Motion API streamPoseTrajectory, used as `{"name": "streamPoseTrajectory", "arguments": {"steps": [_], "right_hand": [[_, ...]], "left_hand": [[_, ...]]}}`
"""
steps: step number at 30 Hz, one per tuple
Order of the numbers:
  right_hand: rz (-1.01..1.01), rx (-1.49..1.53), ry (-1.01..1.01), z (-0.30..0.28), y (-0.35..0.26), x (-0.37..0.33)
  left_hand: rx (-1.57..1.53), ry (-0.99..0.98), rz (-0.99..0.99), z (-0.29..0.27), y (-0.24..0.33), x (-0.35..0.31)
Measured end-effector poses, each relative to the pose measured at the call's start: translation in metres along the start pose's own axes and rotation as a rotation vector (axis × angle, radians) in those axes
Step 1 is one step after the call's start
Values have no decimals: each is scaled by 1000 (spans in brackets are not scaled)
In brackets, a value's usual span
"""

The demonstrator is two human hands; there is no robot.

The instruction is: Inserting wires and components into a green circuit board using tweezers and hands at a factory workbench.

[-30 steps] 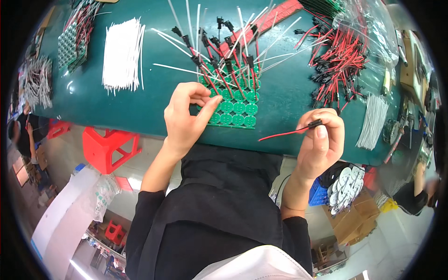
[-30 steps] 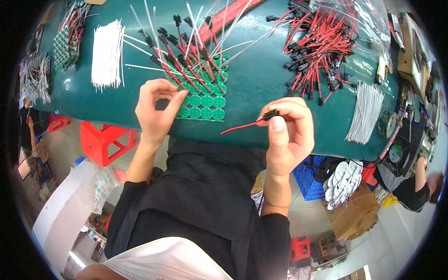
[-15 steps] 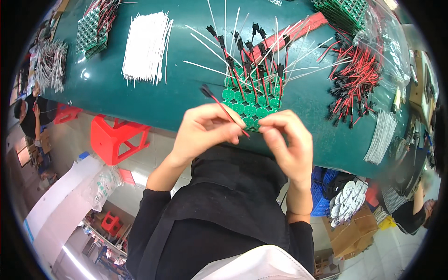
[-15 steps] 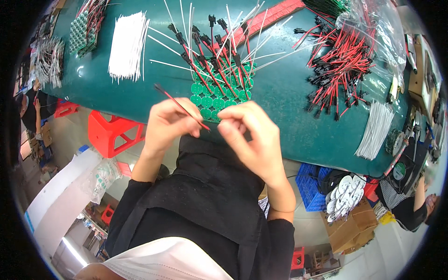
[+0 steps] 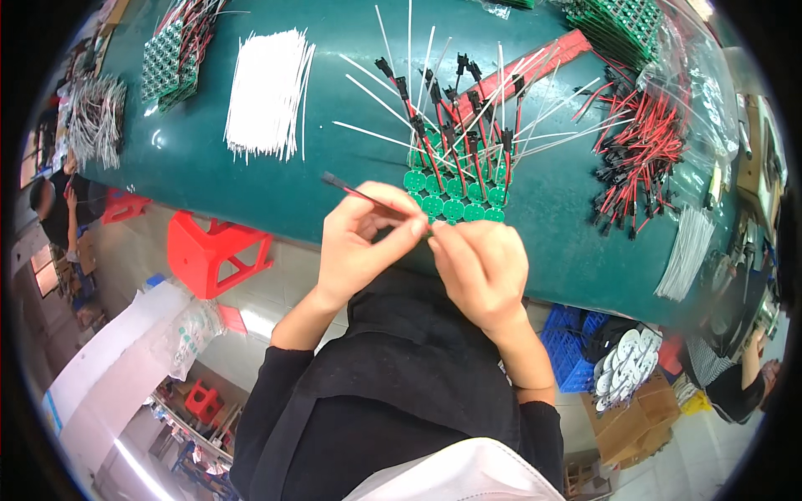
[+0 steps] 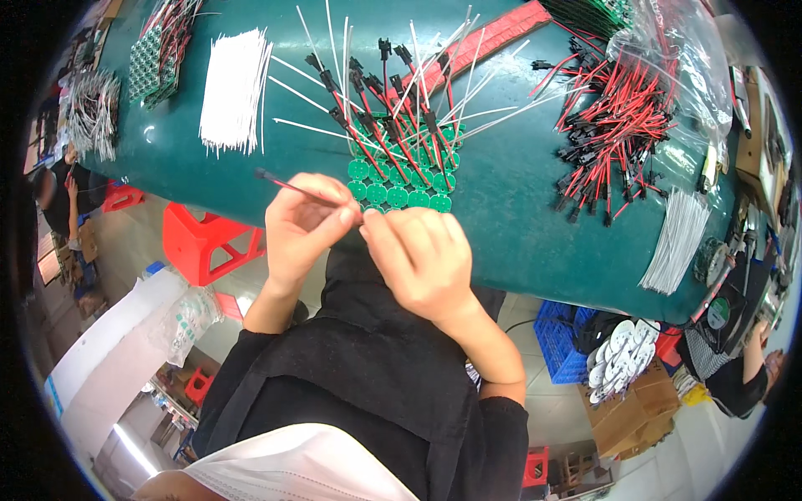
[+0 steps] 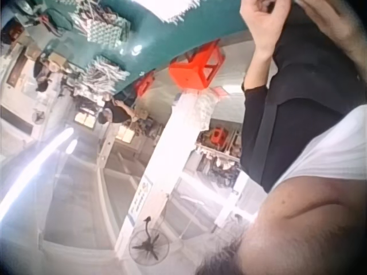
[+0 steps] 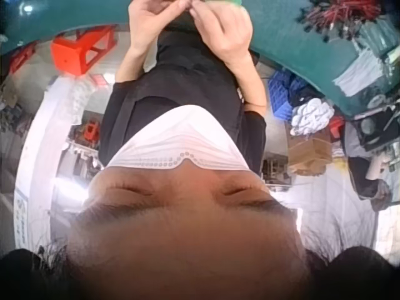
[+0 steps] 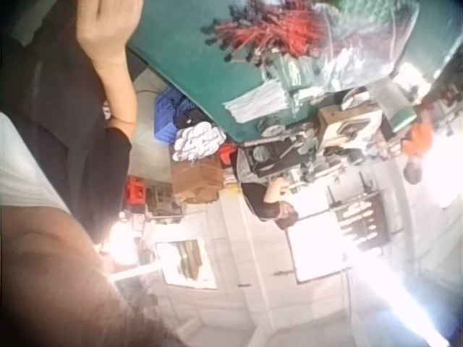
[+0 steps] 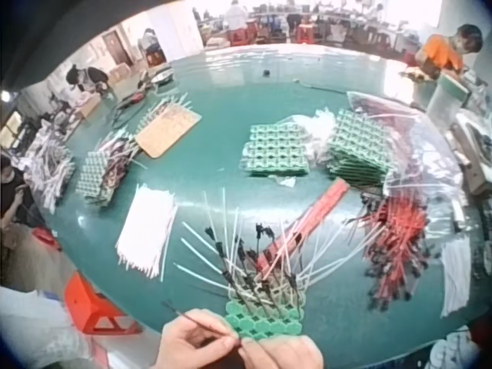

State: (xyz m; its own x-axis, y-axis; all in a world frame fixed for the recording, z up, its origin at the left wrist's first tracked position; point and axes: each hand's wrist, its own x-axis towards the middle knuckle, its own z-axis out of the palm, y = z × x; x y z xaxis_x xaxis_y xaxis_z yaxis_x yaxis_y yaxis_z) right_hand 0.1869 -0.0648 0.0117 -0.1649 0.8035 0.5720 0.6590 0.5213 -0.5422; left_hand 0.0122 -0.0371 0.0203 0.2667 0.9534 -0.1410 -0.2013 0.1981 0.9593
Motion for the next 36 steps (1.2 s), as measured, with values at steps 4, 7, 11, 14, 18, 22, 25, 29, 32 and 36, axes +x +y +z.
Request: {"name": "streamPoseTrajectory", "arguments": {"steps": [4,7,11,14,18,22,25,29,32,36], "right_hand": [[130,-19,16,-13,13,-8],[184,-27,34,-13,22,-20],[222,16,48,-12,25,-20],[228,28,51,-11,24,-19],[237,37,44,-11,23,-17],[230,46,47,-10,23,-16],[239,40,44,-13,25,-18],[237,43,48,-16,28,-21],[241,17,42,-20,26,-22],[274,-74,145,-51,37,-21]], "left_hand": [[507,124,216,-7,-12,15],[546,143,233,-8,-21,16],[580,134,258,-6,-19,18],[600,137,262,-7,-19,18],[638,149,289,-8,-18,18],[654,181,320,-7,-19,18],[678,209,400,-1,-23,21],[785,178,429,4,-22,22],[881,90,472,6,-16,24],[724,214,163,8,-8,27]]}}
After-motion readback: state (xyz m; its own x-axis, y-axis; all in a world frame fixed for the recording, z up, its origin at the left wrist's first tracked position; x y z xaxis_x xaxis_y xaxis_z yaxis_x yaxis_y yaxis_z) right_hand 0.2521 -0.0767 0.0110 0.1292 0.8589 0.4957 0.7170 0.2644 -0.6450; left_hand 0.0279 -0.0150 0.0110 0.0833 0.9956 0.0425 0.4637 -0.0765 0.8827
